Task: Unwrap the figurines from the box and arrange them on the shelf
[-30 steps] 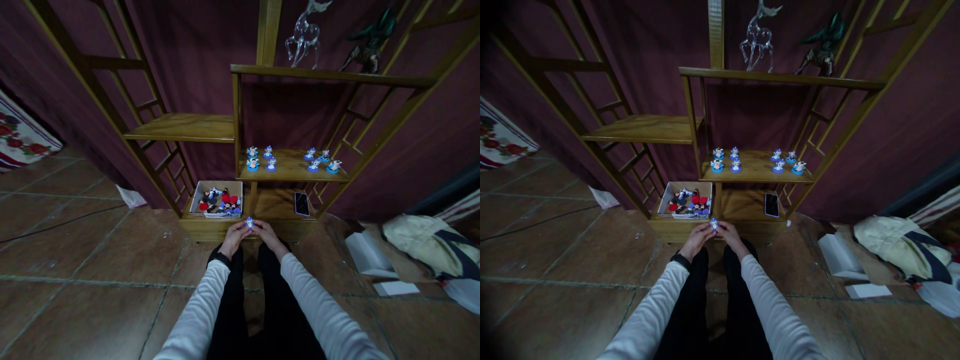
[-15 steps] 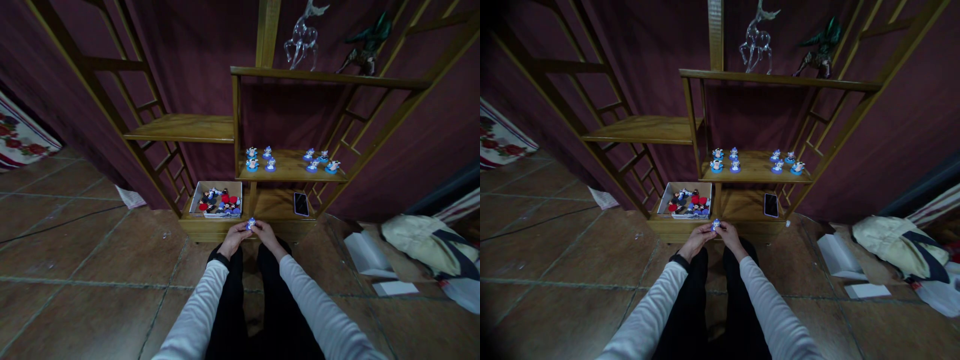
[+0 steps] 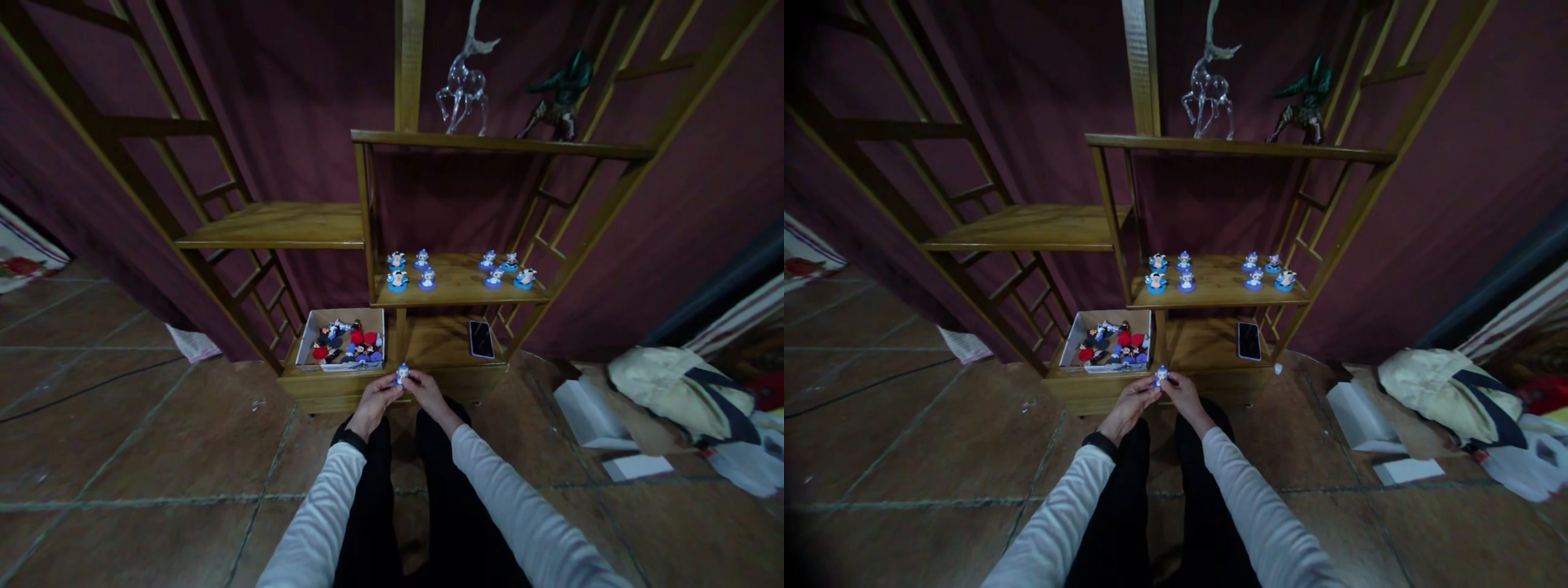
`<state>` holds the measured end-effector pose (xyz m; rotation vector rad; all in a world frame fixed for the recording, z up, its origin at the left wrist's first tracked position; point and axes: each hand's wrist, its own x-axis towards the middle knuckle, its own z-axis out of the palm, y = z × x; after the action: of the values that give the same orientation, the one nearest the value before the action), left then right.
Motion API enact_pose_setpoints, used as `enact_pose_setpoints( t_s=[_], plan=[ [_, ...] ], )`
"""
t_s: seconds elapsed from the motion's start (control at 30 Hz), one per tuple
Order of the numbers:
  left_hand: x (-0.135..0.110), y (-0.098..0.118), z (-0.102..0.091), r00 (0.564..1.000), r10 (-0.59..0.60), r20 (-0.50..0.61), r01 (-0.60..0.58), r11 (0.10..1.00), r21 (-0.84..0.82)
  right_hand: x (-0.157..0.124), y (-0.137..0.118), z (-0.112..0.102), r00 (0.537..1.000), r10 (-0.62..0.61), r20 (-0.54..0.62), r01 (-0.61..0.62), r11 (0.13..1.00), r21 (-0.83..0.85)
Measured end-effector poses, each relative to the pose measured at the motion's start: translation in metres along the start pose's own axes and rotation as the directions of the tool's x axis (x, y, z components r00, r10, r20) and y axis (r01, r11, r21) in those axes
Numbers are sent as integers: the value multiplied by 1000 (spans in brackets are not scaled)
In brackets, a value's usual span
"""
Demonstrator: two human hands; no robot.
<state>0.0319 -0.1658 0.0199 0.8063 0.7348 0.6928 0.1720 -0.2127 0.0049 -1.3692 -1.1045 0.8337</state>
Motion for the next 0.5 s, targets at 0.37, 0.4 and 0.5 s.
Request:
enact_pose_setpoints(
  t_s=[0.37,0.4,0.5],
  plan=[
    [6,-11,18,999,21,37,-17,995,-94,-5,-7,-17,1000,-9,-10,10,996,91],
    [7,-12,20,999,21,36,-17,995,-99,-5,-5,-18,1000,-2,-19,4,996,87],
    [9,-16,22,999,24,40,-19,993,-114,-3,2,-22,998,16,-57,-13,998,57]
  ],
)
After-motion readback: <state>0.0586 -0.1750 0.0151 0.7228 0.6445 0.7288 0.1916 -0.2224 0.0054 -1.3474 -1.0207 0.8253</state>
